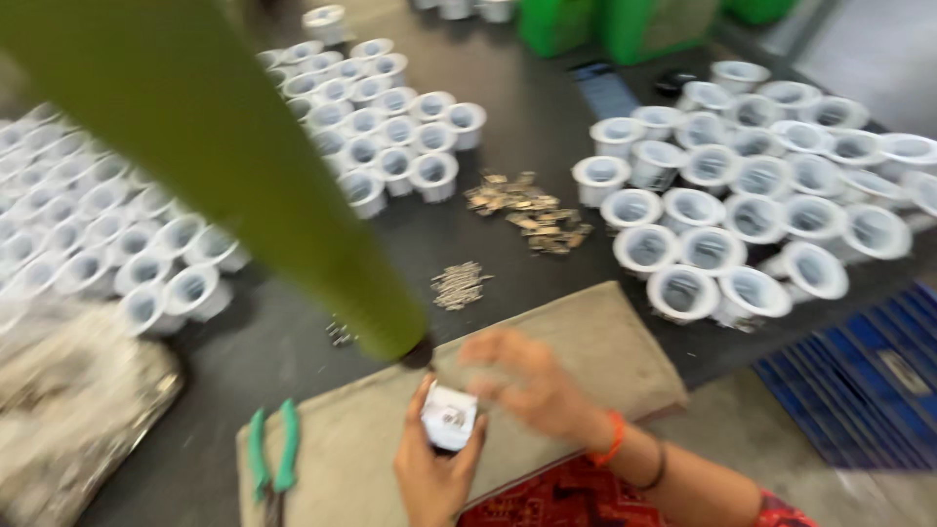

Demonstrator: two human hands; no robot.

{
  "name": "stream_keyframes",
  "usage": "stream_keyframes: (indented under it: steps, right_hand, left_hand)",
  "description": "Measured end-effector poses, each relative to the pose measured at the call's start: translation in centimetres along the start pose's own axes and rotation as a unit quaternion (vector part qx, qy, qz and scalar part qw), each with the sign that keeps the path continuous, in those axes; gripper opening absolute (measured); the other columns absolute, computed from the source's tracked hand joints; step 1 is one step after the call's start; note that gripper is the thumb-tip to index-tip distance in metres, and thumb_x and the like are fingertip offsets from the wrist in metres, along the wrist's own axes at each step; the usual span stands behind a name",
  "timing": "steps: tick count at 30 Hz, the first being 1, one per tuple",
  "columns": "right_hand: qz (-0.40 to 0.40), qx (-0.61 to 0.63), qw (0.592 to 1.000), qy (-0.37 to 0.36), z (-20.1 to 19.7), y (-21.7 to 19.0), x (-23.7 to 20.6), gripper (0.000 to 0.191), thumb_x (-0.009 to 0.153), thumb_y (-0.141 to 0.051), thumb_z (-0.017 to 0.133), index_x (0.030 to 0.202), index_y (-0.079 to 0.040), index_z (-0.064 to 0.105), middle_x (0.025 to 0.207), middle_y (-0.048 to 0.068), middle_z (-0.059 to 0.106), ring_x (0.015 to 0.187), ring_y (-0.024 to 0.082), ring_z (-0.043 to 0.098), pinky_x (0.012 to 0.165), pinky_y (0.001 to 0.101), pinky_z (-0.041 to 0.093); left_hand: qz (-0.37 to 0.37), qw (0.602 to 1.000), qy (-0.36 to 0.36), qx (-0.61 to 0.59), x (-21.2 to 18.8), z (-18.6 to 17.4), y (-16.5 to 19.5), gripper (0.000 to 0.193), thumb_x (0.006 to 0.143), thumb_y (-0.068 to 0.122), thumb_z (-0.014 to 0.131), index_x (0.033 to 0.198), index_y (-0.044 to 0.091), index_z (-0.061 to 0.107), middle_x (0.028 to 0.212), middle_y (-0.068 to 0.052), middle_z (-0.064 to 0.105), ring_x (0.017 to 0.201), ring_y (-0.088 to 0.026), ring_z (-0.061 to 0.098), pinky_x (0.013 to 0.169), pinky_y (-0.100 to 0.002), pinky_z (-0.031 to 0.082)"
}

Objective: The person assembles white plastic lamp holder sockets at a workbench. They hold each socket body, position small screws and metal terminals, and drive the screws in with a green electric screwdriver, then set finished units aside and pick up the next part.

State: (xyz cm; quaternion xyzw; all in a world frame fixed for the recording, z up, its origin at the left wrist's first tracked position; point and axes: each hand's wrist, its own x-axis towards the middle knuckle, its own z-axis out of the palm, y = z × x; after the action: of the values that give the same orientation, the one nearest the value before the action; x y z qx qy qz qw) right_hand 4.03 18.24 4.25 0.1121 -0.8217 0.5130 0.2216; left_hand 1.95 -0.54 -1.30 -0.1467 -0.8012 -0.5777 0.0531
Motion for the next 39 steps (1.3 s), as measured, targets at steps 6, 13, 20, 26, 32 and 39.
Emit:
stream_keyframes:
  steps: [6,13,20,26,32,39]
  right_hand:
    - [-0.009,0.201,0.979,0.008,-4.0,-5.1,8.2,0.038,0.111,-0.024,0.056,0.136,0.003,0.063,0.134,0.012,0.068,0.123,0.021,0.065,0.107,0.0369,0.055]
    - [-0.133,0.324,0.908,-0.229,-3.0,-11.6,16.7,0.061,0.114,-0.038,0.063,0.154,0.002,0.039,0.140,0.010,0.058,0.127,0.018,0.059,0.112,0.0322,0.049]
    - [-0.056,0.300,0.917,-0.256,-0.9,-12.7,17.3,0.075,0.099,-0.031,0.074,0.155,0.006,0.042,0.103,0.012,0.066,0.094,0.019,0.062,0.088,0.0348,0.053]
    - [-0.015,0.530,0.796,-0.293,-3.6,-12.2,18.2,0.072,0.092,-0.036,0.073,0.142,0.006,0.044,0.120,0.024,0.068,0.104,0.029,0.071,0.097,0.0415,0.059]
    - [-0.135,0.508,0.748,-0.405,-5.7,-11.2,21.4,0.049,0.081,-0.013,0.083,0.122,-0.002,0.057,0.097,0.011,0.061,0.088,0.021,0.068,0.071,0.0349,0.060]
    - [-0.061,0.453,0.847,-0.272,-4.4,-12.8,17.7,0.058,0.086,0.007,0.080,0.130,-0.003,0.043,0.103,0.016,0.065,0.086,0.021,0.070,0.075,0.0308,0.059]
  left_hand:
    - [0.037,0.999,0.015,0.036,0.9,-0.1,2.2,0.081,0.072,0.025,0.091,0.142,0.009,0.053,0.101,-0.013,0.073,0.084,-0.026,0.073,0.075,-0.037,0.059]
    - [0.087,0.995,0.029,0.034,0.1,-0.4,2.1,0.079,0.077,0.025,0.089,0.144,0.009,0.051,0.110,-0.015,0.073,0.092,-0.029,0.075,0.080,-0.038,0.060]
    - [0.069,0.997,0.015,0.042,0.1,-0.4,2.1,0.081,0.076,0.026,0.090,0.145,0.009,0.051,0.111,-0.015,0.072,0.095,-0.031,0.074,0.083,-0.039,0.059]
    - [0.118,0.991,0.026,0.056,0.1,-0.2,1.7,0.078,0.078,0.026,0.088,0.144,0.006,0.051,0.128,-0.018,0.069,0.108,-0.035,0.072,0.092,-0.041,0.058]
    - [0.129,0.989,0.026,0.060,0.3,-0.3,1.7,0.076,0.079,0.026,0.087,0.142,0.005,0.051,0.133,-0.020,0.067,0.115,-0.038,0.070,0.096,-0.043,0.056]
    - [0.122,0.990,0.026,0.060,0.3,-0.2,1.7,0.076,0.078,0.026,0.087,0.141,0.005,0.051,0.134,-0.021,0.067,0.115,-0.038,0.070,0.096,-0.043,0.056]
